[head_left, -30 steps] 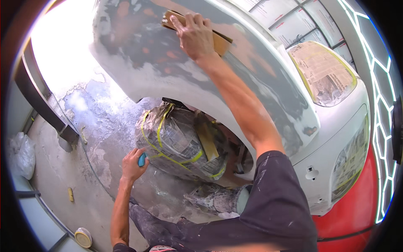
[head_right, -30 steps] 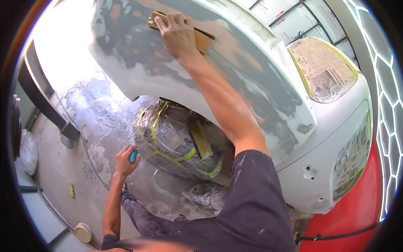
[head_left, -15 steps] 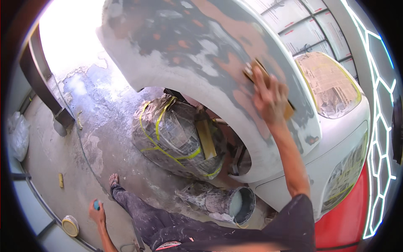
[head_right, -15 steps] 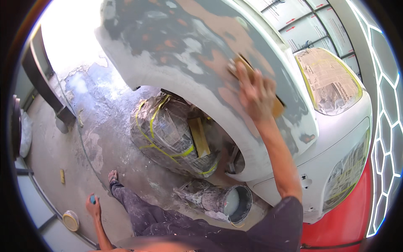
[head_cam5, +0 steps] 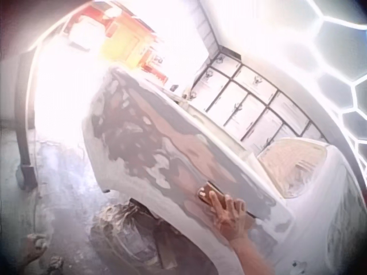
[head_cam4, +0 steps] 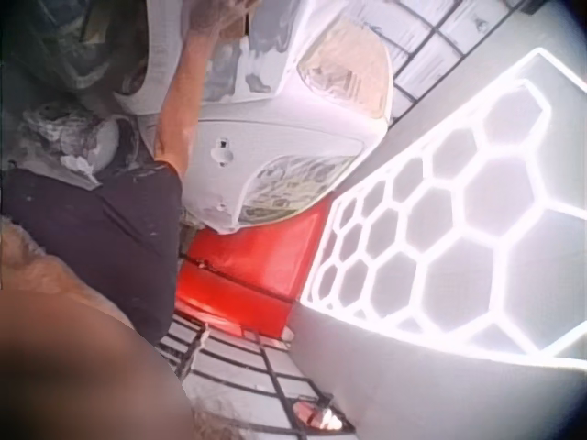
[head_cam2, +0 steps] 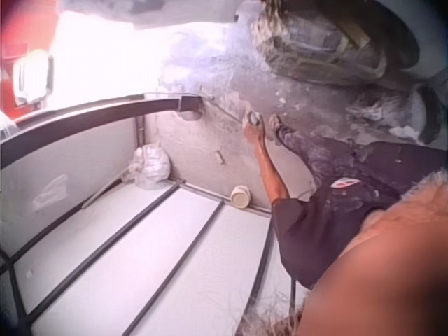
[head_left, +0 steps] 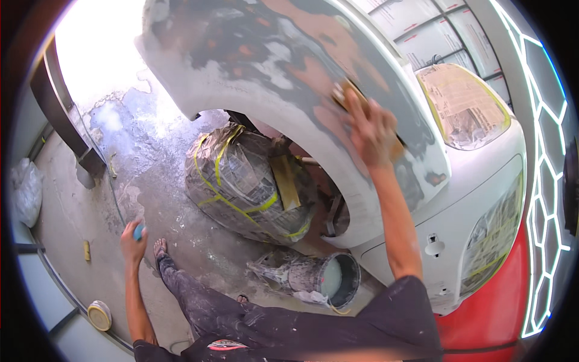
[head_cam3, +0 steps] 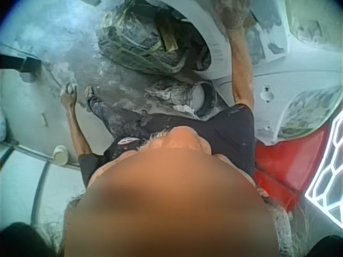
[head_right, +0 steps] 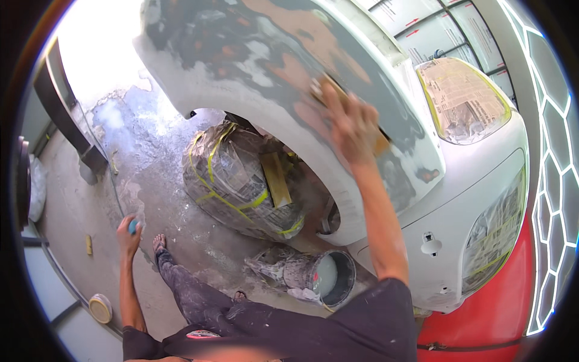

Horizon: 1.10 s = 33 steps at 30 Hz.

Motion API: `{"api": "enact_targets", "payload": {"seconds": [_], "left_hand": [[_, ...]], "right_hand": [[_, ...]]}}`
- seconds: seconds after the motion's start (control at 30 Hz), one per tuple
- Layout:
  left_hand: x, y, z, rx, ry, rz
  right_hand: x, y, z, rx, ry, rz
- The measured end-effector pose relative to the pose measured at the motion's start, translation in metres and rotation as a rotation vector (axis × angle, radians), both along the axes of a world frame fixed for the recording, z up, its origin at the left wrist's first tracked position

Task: Using a sanding block and water to wet-sand the body filler on a vehicle panel.

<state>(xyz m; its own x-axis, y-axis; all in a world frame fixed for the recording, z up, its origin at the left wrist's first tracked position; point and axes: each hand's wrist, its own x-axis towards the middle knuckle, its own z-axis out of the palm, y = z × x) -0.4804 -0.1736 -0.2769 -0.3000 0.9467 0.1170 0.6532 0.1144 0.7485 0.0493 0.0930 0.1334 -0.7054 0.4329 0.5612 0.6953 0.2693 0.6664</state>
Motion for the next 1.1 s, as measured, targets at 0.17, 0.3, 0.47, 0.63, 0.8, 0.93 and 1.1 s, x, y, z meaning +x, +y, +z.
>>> {"api": "enact_targets", "payload": {"seconds": [0.17, 0.3, 0.47, 0.63, 0.8, 0.93, 1.1], "left_hand": [[-0.086, -0.314, -0.121, -0.425, 0.052, 0.575], [-0.059, -0.214, -0.09, -0.373, 0.019, 0.521], [0.014, 0.069, 0.007, 0.07, -0.042, 0.02], [0.073, 0.117, 0.071, 0.159, -0.052, -0.236], [-0.01, -0.077, -0.054, -0.15, 0.051, 0.148], [-0.011, -0.307, -0.13, -0.472, 0.13, 0.508], [-0.023, -0.247, -0.131, -0.556, -0.116, 0.636]], "right_hand": [[0.111, -0.081, -0.008, -0.034, -0.113, -0.07], [-0.05, 0.024, 0.007, -0.043, -0.055, -0.024], [-0.252, 0.182, -0.003, 0.055, -0.012, 0.166], [-0.249, 0.189, -0.021, 0.04, 0.059, 0.239], [-0.062, 0.022, -0.008, -0.037, 0.08, 0.036], [0.094, -0.067, -0.002, 0.005, -0.06, -0.076], [-0.035, 0.018, 0.005, -0.021, -0.026, -0.067]]}}
